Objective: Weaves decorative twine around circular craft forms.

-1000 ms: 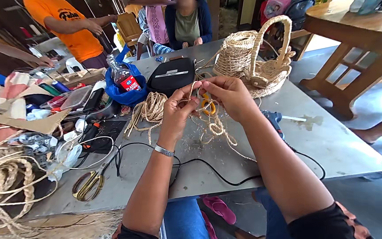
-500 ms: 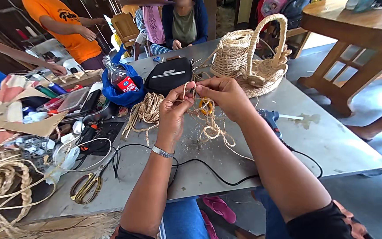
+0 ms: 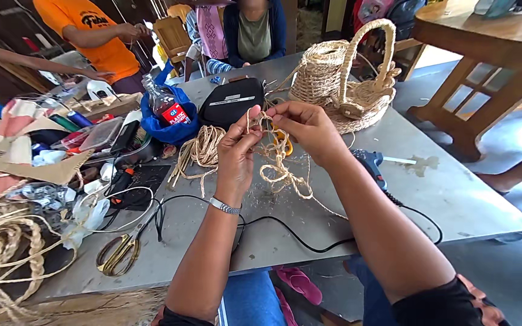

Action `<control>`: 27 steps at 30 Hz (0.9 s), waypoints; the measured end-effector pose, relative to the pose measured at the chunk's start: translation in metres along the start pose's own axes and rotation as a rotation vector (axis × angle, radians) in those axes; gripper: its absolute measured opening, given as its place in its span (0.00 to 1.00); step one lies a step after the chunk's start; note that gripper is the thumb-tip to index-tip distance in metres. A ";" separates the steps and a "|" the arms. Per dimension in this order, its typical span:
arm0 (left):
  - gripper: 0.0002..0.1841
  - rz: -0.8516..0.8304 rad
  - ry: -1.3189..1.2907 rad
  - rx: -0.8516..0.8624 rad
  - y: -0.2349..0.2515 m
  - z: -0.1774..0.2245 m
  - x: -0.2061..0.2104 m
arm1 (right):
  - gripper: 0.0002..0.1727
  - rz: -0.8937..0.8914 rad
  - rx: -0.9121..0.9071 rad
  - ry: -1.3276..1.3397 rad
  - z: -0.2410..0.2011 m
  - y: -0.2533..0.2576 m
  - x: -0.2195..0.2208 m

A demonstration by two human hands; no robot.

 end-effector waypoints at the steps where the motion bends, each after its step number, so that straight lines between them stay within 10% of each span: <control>1: 0.22 0.002 -0.001 0.000 0.000 0.000 0.000 | 0.10 -0.005 -0.007 -0.016 -0.001 0.000 0.000; 27: 0.22 -0.055 0.211 0.121 0.000 -0.002 -0.004 | 0.12 -0.168 -0.119 -0.244 0.002 0.000 -0.012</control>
Point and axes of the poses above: each hand's wrist, its own y-axis towards the middle knuckle, its own x-axis out of the palm, z = x × y, the point moved 1 cm from there along y, towards the middle knuckle, and after that the axes turned 7 degrees about y, right-handed, at the moved point
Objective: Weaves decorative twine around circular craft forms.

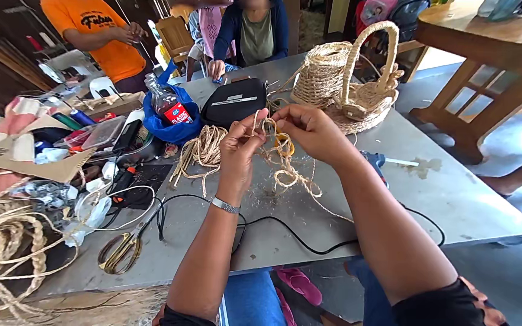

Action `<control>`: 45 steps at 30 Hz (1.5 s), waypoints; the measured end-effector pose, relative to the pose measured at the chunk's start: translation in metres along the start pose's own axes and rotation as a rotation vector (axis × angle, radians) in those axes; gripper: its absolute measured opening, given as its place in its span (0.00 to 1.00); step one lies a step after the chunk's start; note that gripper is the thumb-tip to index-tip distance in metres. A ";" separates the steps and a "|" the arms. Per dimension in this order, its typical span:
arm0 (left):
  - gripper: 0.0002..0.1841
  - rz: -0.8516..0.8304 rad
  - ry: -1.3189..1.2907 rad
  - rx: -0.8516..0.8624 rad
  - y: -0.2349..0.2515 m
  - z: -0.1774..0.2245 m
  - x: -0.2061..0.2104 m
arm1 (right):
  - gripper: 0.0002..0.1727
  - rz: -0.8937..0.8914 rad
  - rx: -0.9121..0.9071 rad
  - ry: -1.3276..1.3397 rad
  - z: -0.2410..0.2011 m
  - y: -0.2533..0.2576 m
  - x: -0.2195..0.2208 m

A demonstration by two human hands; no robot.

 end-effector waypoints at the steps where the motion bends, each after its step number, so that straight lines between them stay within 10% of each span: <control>1: 0.22 0.003 0.002 0.006 0.000 0.001 0.000 | 0.11 0.005 0.003 0.011 0.000 0.000 0.000; 45: 0.17 0.005 0.184 0.166 -0.002 0.003 0.002 | 0.14 0.077 -0.081 -0.221 0.001 -0.001 0.010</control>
Point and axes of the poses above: each hand's wrist, its own y-axis towards the middle knuckle, its own x-axis out of the palm, z = x × y, the point moved 1 cm from there along y, towards the middle knuckle, and after that the axes turned 7 degrees about y, right-handed, at the moved point
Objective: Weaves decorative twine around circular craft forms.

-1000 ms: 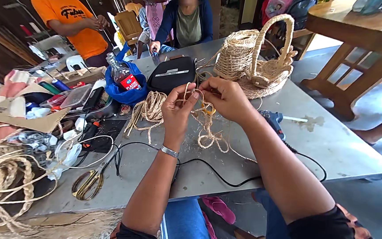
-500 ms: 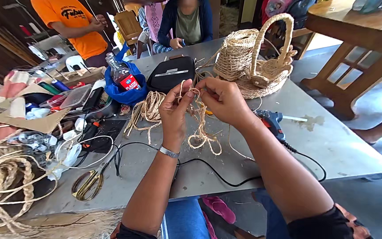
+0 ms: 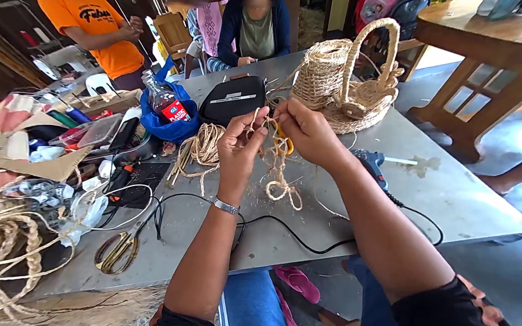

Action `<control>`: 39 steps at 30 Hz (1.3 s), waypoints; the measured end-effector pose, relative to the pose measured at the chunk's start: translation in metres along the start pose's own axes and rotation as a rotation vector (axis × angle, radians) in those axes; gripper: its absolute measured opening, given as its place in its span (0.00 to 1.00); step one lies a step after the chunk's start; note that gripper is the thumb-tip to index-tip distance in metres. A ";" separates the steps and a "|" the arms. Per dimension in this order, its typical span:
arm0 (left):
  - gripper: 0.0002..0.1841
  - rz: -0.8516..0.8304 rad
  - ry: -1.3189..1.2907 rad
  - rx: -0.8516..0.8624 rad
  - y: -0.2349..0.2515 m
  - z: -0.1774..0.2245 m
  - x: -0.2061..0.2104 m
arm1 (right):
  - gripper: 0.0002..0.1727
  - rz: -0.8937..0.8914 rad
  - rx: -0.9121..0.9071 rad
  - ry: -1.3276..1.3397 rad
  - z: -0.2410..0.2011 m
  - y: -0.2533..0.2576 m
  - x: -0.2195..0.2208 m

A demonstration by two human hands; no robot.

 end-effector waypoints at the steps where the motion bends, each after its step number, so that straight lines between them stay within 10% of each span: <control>1: 0.17 -0.015 -0.022 -0.018 0.000 0.000 -0.001 | 0.14 -0.006 -0.005 -0.024 0.000 0.000 0.001; 20: 0.15 -0.065 -0.427 -0.458 0.007 0.002 -0.012 | 0.16 -0.046 0.211 0.020 -0.011 0.001 -0.014; 39: 0.11 -0.080 -0.115 -0.275 0.001 0.003 -0.001 | 0.12 0.000 0.175 0.225 -0.001 0.002 -0.010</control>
Point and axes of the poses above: each hand's wrist, its own y-axis towards the middle knuckle, its own x-axis out of the palm, z = x × y, the point moved 1 cm from there along y, towards the middle knuckle, and after that the axes turned 7 degrees about y, right-handed, at the moved point
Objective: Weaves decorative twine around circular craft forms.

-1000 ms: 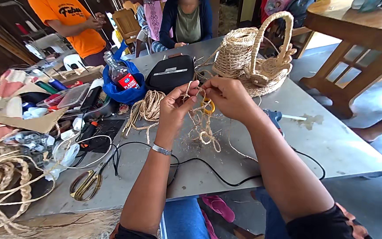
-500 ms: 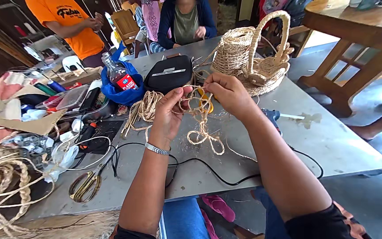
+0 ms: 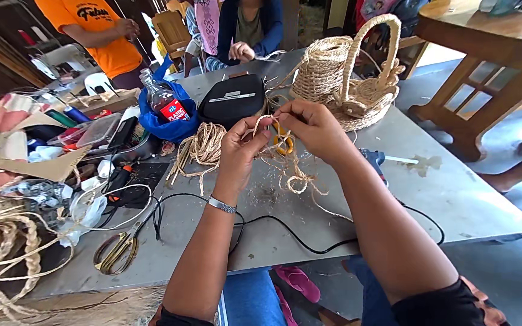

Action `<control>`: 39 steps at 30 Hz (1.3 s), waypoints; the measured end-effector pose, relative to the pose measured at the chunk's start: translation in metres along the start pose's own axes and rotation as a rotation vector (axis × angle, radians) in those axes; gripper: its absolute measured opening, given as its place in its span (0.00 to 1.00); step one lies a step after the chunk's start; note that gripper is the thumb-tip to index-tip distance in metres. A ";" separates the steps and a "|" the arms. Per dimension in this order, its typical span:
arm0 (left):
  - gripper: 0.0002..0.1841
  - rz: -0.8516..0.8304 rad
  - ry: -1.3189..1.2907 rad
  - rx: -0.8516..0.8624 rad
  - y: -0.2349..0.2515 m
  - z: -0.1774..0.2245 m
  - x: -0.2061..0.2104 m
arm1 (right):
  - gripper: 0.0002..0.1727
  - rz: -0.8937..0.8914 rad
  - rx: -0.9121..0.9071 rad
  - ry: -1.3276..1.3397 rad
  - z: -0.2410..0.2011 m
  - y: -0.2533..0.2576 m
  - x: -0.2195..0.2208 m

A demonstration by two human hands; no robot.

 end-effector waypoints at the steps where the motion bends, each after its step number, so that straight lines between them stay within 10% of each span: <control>1: 0.11 0.011 -0.005 0.005 0.000 0.000 0.000 | 0.13 0.004 0.009 -0.004 0.000 0.000 0.000; 22: 0.09 0.066 0.113 0.154 0.002 -0.003 -0.001 | 0.08 0.050 -0.106 -0.108 -0.005 -0.004 0.010; 34: 0.03 -0.002 -0.077 -0.033 0.001 0.002 -0.006 | 0.09 -0.021 -0.010 0.161 -0.008 -0.003 0.009; 39: 0.17 -0.035 -0.308 -0.191 0.002 0.006 -0.011 | 0.05 -0.002 0.046 0.115 -0.007 -0.003 0.002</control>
Point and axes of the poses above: each hand's wrist, its own y-axis towards the middle knuckle, its own x-axis out of the palm, z = x × y, the point moved 1 cm from there along y, towards the middle knuckle, and after that the axes turned 7 degrees about y, right-handed, at the moved point
